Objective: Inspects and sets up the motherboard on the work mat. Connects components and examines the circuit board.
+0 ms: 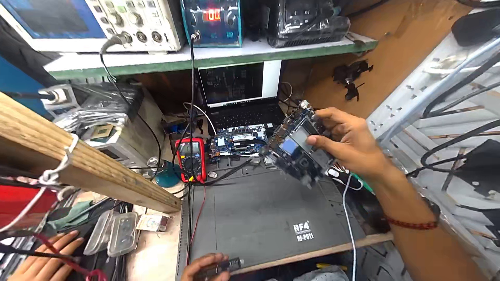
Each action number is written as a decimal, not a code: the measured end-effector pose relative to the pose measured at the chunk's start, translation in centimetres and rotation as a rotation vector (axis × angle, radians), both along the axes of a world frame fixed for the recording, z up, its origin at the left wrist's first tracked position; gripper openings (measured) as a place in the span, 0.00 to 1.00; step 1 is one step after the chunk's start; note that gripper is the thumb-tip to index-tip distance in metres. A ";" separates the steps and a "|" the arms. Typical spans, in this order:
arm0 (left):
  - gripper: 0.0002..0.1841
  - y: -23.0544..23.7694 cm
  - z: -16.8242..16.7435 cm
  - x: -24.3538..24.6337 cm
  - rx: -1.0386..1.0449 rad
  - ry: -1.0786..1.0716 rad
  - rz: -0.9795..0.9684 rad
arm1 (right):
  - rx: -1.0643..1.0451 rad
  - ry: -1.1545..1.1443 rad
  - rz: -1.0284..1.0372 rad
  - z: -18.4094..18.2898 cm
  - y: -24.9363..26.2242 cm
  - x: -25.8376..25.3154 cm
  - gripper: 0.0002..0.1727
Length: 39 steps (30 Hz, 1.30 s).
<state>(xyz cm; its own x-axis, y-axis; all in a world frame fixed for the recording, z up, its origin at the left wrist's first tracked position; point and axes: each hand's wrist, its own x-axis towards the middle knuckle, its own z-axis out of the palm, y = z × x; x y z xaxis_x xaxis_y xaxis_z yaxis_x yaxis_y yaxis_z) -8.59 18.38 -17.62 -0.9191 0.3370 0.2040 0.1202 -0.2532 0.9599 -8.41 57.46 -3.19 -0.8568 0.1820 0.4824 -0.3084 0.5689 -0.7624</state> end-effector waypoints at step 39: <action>0.11 -1.4 0.6 -6.1 -0.862 0.815 -0.198 | 0.300 -0.332 0.130 -12.9 -13.2 1.7 0.24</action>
<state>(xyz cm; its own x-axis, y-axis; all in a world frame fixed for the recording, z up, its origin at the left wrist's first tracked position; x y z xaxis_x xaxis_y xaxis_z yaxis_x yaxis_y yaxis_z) -14.68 16.97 -16.97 -0.5416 0.7693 0.3388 0.8020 0.3522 0.4824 -6.67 44.25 -16.04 -0.9802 -0.0424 0.1933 -0.1587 0.7520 -0.6398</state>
